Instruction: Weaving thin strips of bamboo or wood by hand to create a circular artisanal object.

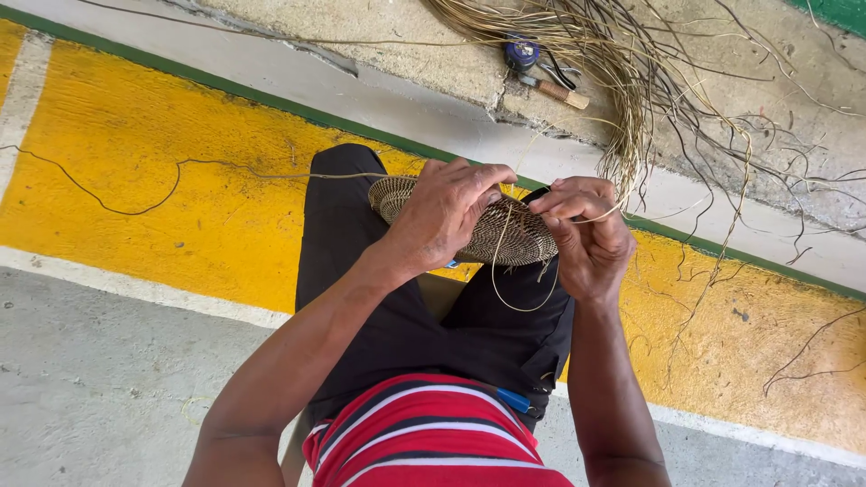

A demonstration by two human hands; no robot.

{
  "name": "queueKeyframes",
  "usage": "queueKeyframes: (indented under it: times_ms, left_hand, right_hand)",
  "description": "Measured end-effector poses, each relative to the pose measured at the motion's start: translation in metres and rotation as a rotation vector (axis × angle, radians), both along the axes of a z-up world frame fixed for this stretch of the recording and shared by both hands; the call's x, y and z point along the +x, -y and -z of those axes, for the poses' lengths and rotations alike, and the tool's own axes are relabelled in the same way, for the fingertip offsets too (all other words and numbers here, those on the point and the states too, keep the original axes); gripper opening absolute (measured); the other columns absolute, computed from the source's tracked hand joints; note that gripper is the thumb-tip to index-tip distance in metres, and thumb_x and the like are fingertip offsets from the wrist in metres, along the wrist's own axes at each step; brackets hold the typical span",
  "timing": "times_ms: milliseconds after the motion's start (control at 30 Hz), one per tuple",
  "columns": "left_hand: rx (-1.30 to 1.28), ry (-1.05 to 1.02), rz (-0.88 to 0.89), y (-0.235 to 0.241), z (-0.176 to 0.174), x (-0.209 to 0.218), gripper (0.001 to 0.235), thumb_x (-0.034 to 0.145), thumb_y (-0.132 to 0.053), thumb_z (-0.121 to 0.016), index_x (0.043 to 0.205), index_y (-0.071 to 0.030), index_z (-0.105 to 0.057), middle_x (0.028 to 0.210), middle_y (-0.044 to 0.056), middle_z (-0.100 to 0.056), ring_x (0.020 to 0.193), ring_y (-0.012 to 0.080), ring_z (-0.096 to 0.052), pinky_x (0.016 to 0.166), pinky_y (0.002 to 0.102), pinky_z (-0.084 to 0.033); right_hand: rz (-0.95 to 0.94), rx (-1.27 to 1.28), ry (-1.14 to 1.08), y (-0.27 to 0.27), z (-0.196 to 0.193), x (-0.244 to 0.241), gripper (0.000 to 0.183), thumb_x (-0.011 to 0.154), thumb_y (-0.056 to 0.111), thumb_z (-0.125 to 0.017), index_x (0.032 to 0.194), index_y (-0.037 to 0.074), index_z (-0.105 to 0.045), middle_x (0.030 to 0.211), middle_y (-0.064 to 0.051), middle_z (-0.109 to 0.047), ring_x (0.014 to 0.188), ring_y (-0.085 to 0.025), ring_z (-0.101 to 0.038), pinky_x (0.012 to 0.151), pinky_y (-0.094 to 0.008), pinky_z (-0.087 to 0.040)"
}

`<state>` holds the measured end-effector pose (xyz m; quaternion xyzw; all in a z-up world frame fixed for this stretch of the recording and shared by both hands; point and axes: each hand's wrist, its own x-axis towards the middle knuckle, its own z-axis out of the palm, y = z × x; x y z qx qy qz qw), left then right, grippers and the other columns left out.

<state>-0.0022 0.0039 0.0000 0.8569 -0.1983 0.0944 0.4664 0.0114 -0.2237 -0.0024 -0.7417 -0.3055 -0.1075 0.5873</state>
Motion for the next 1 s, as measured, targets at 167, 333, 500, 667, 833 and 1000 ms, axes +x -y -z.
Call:
queueKeyframes:
  times_ms: [167, 333, 500, 667, 833, 1000]
  left_hand:
    - [-0.004, 0.025, -0.005, 0.002, -0.001, 0.0, 0.028, 0.102, -0.012, -0.064, 0.129, -0.012, -0.061, 0.11, 0.003, -0.074, 0.098, 0.019, -0.064, 0.089, 0.039, -0.04]
    - [0.006, 0.014, -0.004, 0.0, -0.002, -0.001, 0.027, 0.102, -0.012, -0.064, 0.129, -0.013, -0.061, 0.108, 0.002, -0.074, 0.097, 0.0191, -0.064, 0.091, 0.039, -0.04]
    - [0.006, 0.03, -0.014, 0.001, -0.004, -0.001, 0.029, 0.102, -0.011, -0.064, 0.131, -0.013, -0.06, 0.112, 0.002, -0.073, 0.096, 0.0185, -0.064, 0.091, 0.039, -0.041]
    - [0.042, 0.058, -0.012, 0.002, -0.007, -0.002, 0.025, 0.099, -0.012, -0.066, 0.124, -0.015, -0.063, 0.11, -0.001, -0.074, 0.093, 0.0183, -0.063, 0.086, 0.038, -0.04]
    - [0.01, 0.063, 0.0, 0.001, -0.003, -0.005, 0.014, 0.101, -0.013, -0.066, 0.115, -0.016, -0.066, 0.104, -0.004, -0.075, 0.09, 0.0167, -0.063, 0.087, 0.037, -0.04]
    - [0.05, 0.049, -0.027, 0.004, -0.014, -0.009, 0.017, 0.099, -0.01, -0.065, 0.114, -0.017, -0.067, 0.086, -0.002, -0.068, 0.083, 0.0196, -0.06, 0.079, 0.039, -0.035]
  right_hand:
    - [0.03, 0.026, 0.019, -0.005, -0.004, 0.001, 0.005, 0.105, 0.013, -0.07, 0.105, 0.011, -0.066, 0.102, -0.002, -0.075, 0.118, -0.015, -0.062, 0.108, -0.037, -0.051]
    - [0.059, -0.061, 0.075, -0.001, 0.003, 0.002, 0.004, 0.104, 0.015, -0.07, 0.104, 0.011, -0.067, 0.104, -0.002, -0.076, 0.117, -0.018, -0.058, 0.11, -0.037, -0.046]
    - [0.192, -0.438, 0.305, -0.008, -0.005, -0.007, 0.014, 0.099, 0.011, -0.077, 0.1, 0.013, -0.064, 0.114, -0.002, -0.077, 0.119, -0.022, -0.063, 0.109, -0.037, -0.048]
    - [0.183, -0.45, 0.322, -0.011, 0.003, -0.006, 0.016, 0.091, 0.008, -0.078, 0.102, 0.015, -0.07, 0.117, -0.009, -0.07, 0.115, -0.025, -0.06, 0.101, -0.04, -0.046]
    - [-0.098, 0.017, -0.063, 0.021, 0.006, 0.032, 0.025, 0.097, 0.019, -0.074, 0.119, 0.009, -0.067, 0.123, -0.005, -0.068, 0.121, -0.021, -0.061, 0.113, -0.041, -0.05]
    - [-0.326, -0.066, -0.377, -0.018, 0.008, 0.065, 0.02, 0.106, 0.018, -0.064, 0.117, 0.002, -0.066, 0.104, -0.009, -0.071, 0.094, -0.018, -0.068, 0.083, -0.031, -0.059]
